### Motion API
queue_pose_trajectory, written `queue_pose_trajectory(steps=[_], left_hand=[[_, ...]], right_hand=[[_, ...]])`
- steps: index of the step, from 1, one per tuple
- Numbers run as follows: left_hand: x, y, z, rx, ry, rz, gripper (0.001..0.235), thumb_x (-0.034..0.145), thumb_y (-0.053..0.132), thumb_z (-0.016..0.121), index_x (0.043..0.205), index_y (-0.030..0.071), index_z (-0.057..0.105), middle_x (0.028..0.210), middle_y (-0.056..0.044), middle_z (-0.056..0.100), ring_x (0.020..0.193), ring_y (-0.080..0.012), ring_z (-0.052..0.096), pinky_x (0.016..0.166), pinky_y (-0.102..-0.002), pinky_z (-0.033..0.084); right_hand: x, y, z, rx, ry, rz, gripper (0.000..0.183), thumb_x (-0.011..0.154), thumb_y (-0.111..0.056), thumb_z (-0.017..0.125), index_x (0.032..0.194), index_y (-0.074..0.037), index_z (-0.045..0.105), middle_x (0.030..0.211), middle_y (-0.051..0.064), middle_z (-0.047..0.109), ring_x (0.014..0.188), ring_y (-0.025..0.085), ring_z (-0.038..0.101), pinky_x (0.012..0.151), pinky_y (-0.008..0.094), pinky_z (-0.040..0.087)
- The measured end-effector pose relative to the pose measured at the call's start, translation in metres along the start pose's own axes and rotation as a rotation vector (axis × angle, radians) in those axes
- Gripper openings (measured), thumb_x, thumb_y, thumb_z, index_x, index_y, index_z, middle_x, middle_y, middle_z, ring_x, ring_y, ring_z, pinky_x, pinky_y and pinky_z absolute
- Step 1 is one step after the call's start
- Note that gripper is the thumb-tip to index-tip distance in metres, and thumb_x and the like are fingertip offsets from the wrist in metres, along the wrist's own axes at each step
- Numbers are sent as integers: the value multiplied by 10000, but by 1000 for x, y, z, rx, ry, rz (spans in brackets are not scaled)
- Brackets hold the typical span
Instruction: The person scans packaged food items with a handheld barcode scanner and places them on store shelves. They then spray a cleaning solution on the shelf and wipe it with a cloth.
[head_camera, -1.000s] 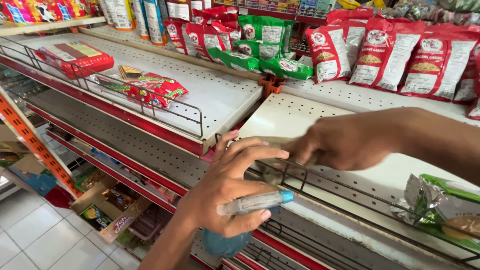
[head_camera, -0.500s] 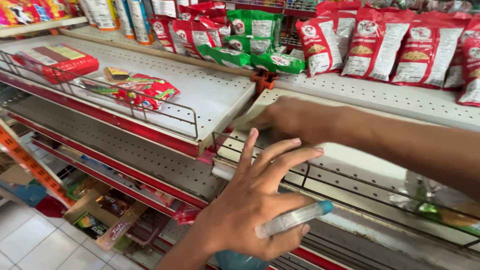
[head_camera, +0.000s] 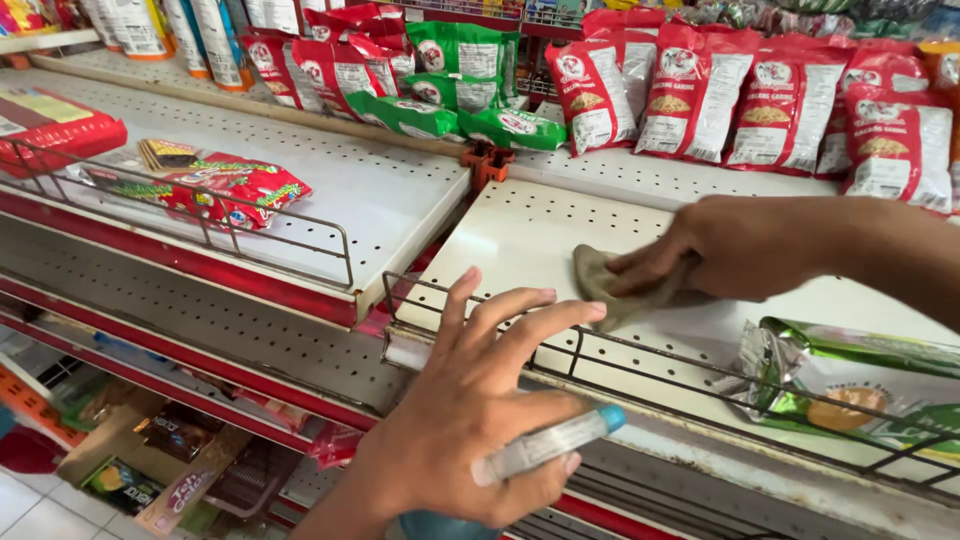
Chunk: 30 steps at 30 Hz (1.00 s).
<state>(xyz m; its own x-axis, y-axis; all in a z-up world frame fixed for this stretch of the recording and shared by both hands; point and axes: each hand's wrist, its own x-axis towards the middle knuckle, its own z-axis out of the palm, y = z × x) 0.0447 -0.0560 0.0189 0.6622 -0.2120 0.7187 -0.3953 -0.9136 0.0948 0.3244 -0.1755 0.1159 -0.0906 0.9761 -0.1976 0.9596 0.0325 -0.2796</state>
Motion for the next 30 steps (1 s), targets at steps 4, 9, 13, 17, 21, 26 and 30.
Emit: queue_pose_trajectory(steps=[4,9,13,17,21,26,30], left_hand=[[6,22,13,73,1,26,292,784,330,718,994,137,782,1570,-115,457,1502,-372,367,1207,-765,54],[7,30,27,-3,37,19,298,842,329,738,1092,173,786,1609,-84,453,1523,-330,408,1267,-739,99],[7,29,26,18,14,-18,299,823,332,736,1075,184,798,1589,-68,475,1519,-322,427,1261,-718,107],[13,34,28,41,26,-25,261,813,357,717,992,182,788,1560,-53,501,1499,-323,417,1255,-727,66],[20,48,31,36,1,-18,279,865,365,701,1024,157,798,1537,-56,512,1497,-309,398,1240,-764,7],[32,60,46,20,22,19,258,832,354,702,1002,181,788,1535,-46,511,1505,-289,407,1232,-777,-40],[38,64,56,29,60,29,267,823,360,693,1023,215,796,1549,-35,504,1507,-298,397,1218,-763,-65]], right_hand=[[29,-27,8,-149,153,202,629,717,5,563,1278,-223,733,1056,129,790,908,280,769,872,393,569],[42,-54,16,-225,-1,130,436,851,-76,657,1270,-178,724,1155,152,767,1027,317,726,910,392,554],[14,-32,11,103,-89,-359,240,847,17,644,1041,-29,778,1401,162,678,1415,281,519,1015,371,501],[-20,6,1,101,-134,-145,425,803,43,621,1143,-122,816,1471,64,624,1351,220,605,1053,339,489],[-43,20,6,184,-5,2,620,736,118,562,1227,-147,832,1449,92,686,1305,218,609,1037,348,518],[-38,7,16,91,139,3,552,710,91,538,1135,-150,794,1231,62,775,1034,190,789,917,332,588],[-44,-3,8,234,247,-87,411,726,95,460,953,-48,771,932,100,849,917,208,831,852,347,632]])
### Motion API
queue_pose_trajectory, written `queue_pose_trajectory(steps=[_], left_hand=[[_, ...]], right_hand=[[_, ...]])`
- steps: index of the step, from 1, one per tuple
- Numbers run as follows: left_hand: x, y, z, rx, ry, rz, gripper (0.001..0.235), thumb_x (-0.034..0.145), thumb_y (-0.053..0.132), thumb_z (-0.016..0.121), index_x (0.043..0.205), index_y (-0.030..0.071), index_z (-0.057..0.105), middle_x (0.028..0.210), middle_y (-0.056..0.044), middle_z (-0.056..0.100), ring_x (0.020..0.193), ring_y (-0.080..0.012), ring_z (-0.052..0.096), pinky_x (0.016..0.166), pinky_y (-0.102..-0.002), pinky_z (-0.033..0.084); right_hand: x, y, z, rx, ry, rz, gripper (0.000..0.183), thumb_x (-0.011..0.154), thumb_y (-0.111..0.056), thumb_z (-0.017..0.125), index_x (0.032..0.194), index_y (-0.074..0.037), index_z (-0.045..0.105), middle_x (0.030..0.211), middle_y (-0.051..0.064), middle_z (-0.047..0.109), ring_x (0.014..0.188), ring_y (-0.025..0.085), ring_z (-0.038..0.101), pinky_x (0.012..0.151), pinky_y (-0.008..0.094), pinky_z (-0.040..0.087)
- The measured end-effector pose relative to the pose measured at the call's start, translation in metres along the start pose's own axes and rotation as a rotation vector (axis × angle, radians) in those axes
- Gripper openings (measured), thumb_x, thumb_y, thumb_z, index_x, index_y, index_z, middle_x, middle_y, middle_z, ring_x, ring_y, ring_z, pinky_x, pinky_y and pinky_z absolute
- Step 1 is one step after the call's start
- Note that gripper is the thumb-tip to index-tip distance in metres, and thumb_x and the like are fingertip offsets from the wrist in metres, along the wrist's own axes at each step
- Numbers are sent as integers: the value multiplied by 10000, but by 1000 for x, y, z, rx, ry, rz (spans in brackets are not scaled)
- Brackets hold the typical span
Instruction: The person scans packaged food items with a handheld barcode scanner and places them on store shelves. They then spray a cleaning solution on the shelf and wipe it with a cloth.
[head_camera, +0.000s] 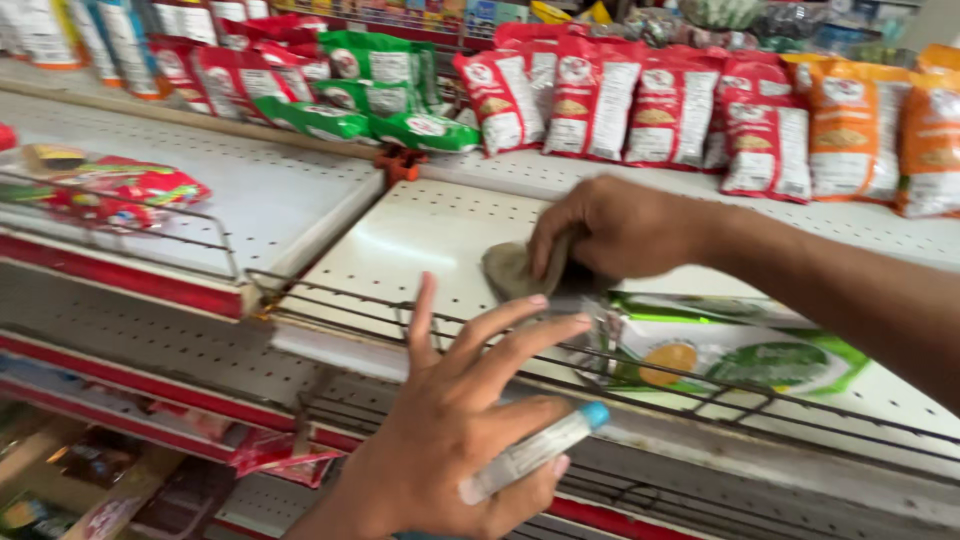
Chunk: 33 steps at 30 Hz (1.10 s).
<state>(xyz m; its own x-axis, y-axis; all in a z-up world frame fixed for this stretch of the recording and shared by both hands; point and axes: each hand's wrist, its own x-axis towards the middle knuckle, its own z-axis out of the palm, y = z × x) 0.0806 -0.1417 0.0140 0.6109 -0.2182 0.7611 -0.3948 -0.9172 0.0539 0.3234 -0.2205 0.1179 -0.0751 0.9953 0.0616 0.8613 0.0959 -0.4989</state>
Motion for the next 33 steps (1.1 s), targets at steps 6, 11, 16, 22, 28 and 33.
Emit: queue_pose_trajectory(steps=[6,11,16,22,28,33], left_hand=[[7,7,15,-46,-62,20,277,869,383,681,1029,200,815,1560,-45,491,1506,-306,387,1203,-755,-111],[16,14,30,-70,-39,34,252,840,362,670,953,190,817,1552,-56,501,1509,-296,396,1194,-743,-162],[9,11,27,-116,-62,8,254,852,319,664,945,140,819,1583,-86,491,1557,-326,358,1212,-736,-182],[-26,-7,-1,-117,64,-76,297,867,314,641,955,87,811,1606,-133,473,1606,-377,336,1308,-706,-118],[-63,-23,-30,-76,183,-194,321,903,332,652,995,74,819,1617,-145,468,1616,-379,339,1339,-705,-90],[-70,-35,-36,-80,175,-204,335,892,336,652,1018,76,823,1629,-145,464,1622,-378,337,1337,-713,-72]], right_hand=[[-72,-12,-50,-532,-50,401,325,846,-179,549,1062,-125,786,856,60,789,742,233,736,743,397,582],[-122,-34,-44,-363,-132,560,431,845,-494,672,1164,-229,788,974,-12,769,862,186,710,762,381,552],[-116,-45,-28,-586,-111,702,488,782,-570,805,1161,-263,786,978,-11,795,872,190,763,833,367,622],[-42,-73,9,-646,65,498,439,823,-538,773,1090,-189,784,899,64,793,791,266,771,795,388,607],[47,-112,26,-579,176,105,402,845,-492,742,1060,-158,805,857,118,789,737,304,755,747,418,592],[45,-120,14,-597,-2,350,433,872,-569,693,1088,-204,782,920,43,793,789,244,762,790,386,596]])
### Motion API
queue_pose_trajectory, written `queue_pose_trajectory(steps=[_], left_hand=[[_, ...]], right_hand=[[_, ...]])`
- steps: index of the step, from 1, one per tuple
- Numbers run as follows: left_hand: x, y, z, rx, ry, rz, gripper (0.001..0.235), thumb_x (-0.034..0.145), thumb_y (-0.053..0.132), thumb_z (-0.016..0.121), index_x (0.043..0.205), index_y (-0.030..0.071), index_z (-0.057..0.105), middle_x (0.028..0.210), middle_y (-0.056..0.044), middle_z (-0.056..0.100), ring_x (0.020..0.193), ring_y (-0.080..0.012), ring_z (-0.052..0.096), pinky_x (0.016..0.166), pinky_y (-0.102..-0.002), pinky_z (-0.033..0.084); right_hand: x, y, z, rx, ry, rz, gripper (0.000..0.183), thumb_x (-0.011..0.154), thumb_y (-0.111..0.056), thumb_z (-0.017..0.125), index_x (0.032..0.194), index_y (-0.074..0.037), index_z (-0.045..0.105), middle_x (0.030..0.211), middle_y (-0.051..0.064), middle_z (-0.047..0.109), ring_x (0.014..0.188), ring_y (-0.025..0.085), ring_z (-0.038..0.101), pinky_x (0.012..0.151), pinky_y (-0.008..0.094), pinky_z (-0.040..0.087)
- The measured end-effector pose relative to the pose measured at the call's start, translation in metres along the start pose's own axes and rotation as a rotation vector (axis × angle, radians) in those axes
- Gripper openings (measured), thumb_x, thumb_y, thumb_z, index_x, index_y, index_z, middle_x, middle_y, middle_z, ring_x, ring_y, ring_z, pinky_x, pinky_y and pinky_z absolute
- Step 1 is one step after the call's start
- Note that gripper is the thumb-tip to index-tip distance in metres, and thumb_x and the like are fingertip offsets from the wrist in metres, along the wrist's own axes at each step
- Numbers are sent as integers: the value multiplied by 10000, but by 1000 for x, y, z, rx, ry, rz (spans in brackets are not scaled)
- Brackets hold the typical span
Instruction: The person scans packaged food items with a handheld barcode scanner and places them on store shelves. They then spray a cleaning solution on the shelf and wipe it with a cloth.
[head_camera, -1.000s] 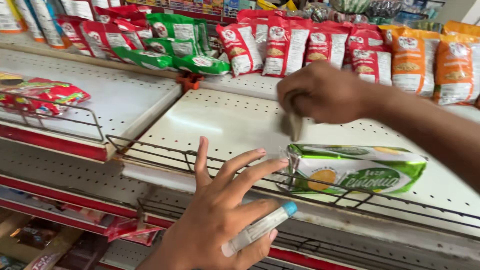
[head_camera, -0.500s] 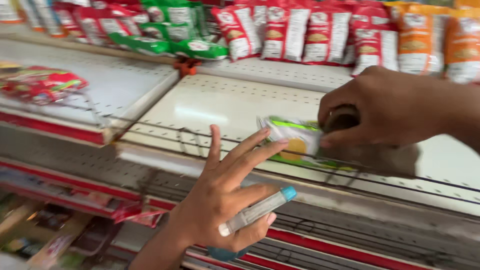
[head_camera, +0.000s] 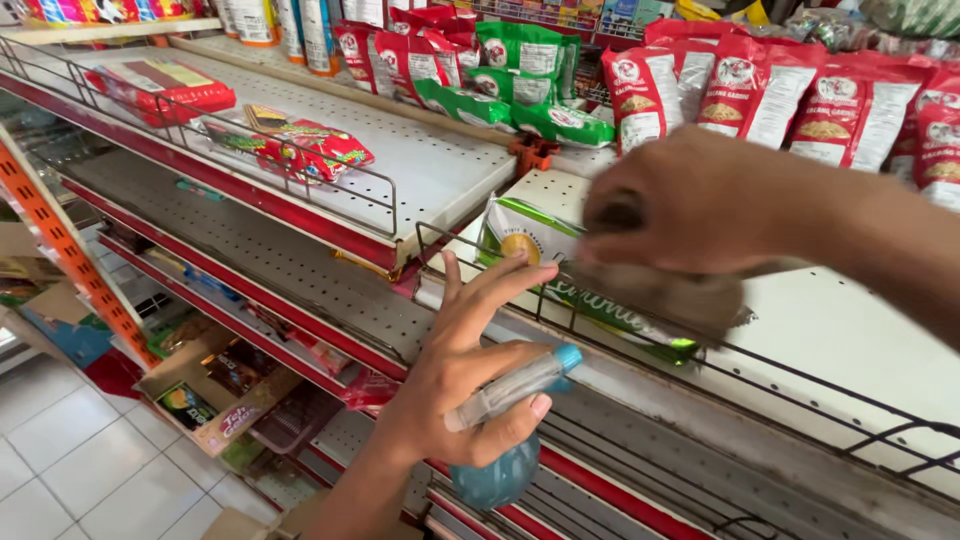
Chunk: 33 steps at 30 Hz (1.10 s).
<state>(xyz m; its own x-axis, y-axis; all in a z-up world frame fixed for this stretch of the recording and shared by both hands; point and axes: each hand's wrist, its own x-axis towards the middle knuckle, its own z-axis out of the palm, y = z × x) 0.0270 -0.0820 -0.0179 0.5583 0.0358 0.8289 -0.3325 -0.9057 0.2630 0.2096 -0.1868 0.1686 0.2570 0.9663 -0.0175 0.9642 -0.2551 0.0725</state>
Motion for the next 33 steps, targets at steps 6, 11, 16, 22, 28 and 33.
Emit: queue_pose_trajectory(steps=[6,11,16,22,28,33], left_hand=[[6,-3,3,2,-31,-1,301,863,329,674,957,82,818,1606,-140,466,1604,-390,315,1306,-724,-87],[10,3,7,41,-11,38,301,864,337,669,958,91,812,1593,-131,480,1591,-407,295,1317,-722,-51],[15,21,19,59,-37,39,291,882,313,664,997,84,803,1588,-154,493,1573,-425,321,1315,-682,-13],[24,67,35,84,-57,78,322,883,306,664,1074,68,765,1469,-161,548,1329,-357,479,1157,-521,359],[36,105,57,-22,-14,-61,337,858,264,659,1086,21,711,1271,-150,606,1081,-281,633,944,-419,514],[40,139,88,-268,-158,-300,297,884,247,647,1057,12,703,901,-117,762,773,-219,763,685,-333,577]], right_hand=[[-22,14,0,-145,-131,94,414,864,-567,712,1112,-239,750,841,25,786,781,209,753,754,373,595],[-17,8,15,-93,71,-33,396,839,-529,739,1050,-198,782,816,71,784,744,278,754,742,406,581],[-28,19,15,35,121,-23,418,834,-522,752,1124,-222,777,822,72,787,705,258,767,732,380,597],[-81,78,5,-100,393,122,364,841,-507,767,1077,-234,814,874,61,784,716,289,742,708,406,581],[-142,118,24,-372,340,335,411,903,-613,672,1094,-268,788,832,43,773,713,277,732,662,398,574],[-176,130,42,-369,320,219,367,935,-578,615,1061,-271,772,818,-1,761,726,260,731,648,391,574]])
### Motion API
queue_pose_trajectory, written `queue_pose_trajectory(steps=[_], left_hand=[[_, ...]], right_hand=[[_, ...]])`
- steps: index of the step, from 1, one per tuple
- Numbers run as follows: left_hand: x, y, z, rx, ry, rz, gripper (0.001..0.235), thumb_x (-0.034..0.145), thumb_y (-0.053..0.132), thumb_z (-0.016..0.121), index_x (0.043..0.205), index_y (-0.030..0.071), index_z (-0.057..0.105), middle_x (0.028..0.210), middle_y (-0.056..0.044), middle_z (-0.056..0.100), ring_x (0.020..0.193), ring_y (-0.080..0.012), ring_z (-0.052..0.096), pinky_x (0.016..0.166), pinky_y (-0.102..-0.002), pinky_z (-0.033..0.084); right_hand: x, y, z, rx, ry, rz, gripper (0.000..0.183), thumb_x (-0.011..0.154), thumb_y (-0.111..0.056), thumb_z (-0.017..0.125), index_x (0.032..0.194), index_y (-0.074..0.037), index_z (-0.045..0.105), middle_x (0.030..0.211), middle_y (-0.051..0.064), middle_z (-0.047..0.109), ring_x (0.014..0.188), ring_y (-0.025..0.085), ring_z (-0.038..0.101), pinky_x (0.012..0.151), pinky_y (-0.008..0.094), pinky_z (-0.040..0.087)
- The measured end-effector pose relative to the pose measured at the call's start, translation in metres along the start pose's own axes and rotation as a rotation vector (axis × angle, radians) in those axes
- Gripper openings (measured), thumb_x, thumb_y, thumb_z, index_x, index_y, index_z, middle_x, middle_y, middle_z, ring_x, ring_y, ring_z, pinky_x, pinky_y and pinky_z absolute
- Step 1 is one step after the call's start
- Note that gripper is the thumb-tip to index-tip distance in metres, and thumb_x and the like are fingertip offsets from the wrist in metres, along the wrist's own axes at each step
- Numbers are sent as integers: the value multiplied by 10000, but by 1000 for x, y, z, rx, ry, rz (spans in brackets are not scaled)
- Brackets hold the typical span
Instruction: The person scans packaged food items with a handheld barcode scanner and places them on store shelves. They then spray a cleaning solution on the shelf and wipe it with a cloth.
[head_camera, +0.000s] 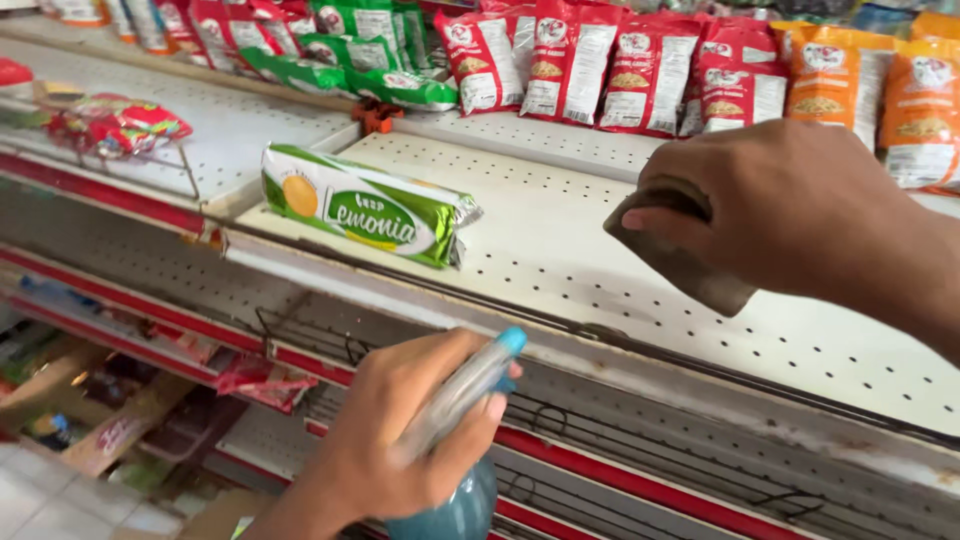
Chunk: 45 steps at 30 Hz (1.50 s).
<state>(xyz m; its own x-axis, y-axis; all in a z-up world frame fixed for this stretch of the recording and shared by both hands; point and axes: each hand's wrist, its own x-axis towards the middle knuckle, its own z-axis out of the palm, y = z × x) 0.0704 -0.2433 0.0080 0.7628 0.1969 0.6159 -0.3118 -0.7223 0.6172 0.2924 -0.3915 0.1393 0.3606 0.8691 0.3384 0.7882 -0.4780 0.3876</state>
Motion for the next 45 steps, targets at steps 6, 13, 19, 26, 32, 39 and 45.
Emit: queue_pose_trajectory(steps=[6,13,19,26,32,39,45], left_hand=[[14,5,29,36,77,-221,264,859,275,658,946,35,727,667,-114,731,551,-271,737,545,-373,534],[19,-6,27,262,75,-144,344,894,337,655,955,3,704,722,-179,707,669,-376,688,672,-447,528],[25,-14,21,420,82,-159,410,888,351,681,993,-46,694,726,-230,671,747,-423,651,740,-494,502],[33,-5,12,299,-20,-195,341,877,313,642,873,-22,702,699,-189,697,692,-377,686,723,-467,524],[33,-5,15,283,-26,-256,344,874,308,639,871,-30,703,664,-207,691,646,-373,682,710,-461,530],[29,-14,21,355,63,-44,407,896,310,669,980,-88,695,722,-210,710,677,-394,670,710,-477,526],[28,-17,27,378,67,-4,395,911,295,680,1020,-84,697,620,-193,652,565,-370,623,643,-464,508]], right_hand=[[-17,12,10,136,29,-156,345,912,-529,619,1015,-228,750,830,-25,747,721,277,715,606,447,557],[-21,7,-1,31,-70,-122,338,942,-527,560,1028,-239,716,909,-67,733,777,233,725,650,401,573],[-23,5,-1,-17,-126,-79,349,948,-542,546,1066,-245,687,943,-65,730,802,230,729,673,401,580],[-23,9,6,21,-145,-65,360,930,-547,539,1048,-240,684,929,-53,737,793,235,734,689,409,586],[-21,9,9,40,-175,-28,378,919,-552,538,1088,-253,695,917,-50,743,796,239,735,697,422,585],[-18,7,9,8,-203,-17,380,937,-569,538,1063,-246,695,936,-64,749,791,222,738,680,400,586],[-21,11,16,79,-177,-21,385,908,-564,556,1082,-256,708,902,-40,764,794,230,743,699,404,589]])
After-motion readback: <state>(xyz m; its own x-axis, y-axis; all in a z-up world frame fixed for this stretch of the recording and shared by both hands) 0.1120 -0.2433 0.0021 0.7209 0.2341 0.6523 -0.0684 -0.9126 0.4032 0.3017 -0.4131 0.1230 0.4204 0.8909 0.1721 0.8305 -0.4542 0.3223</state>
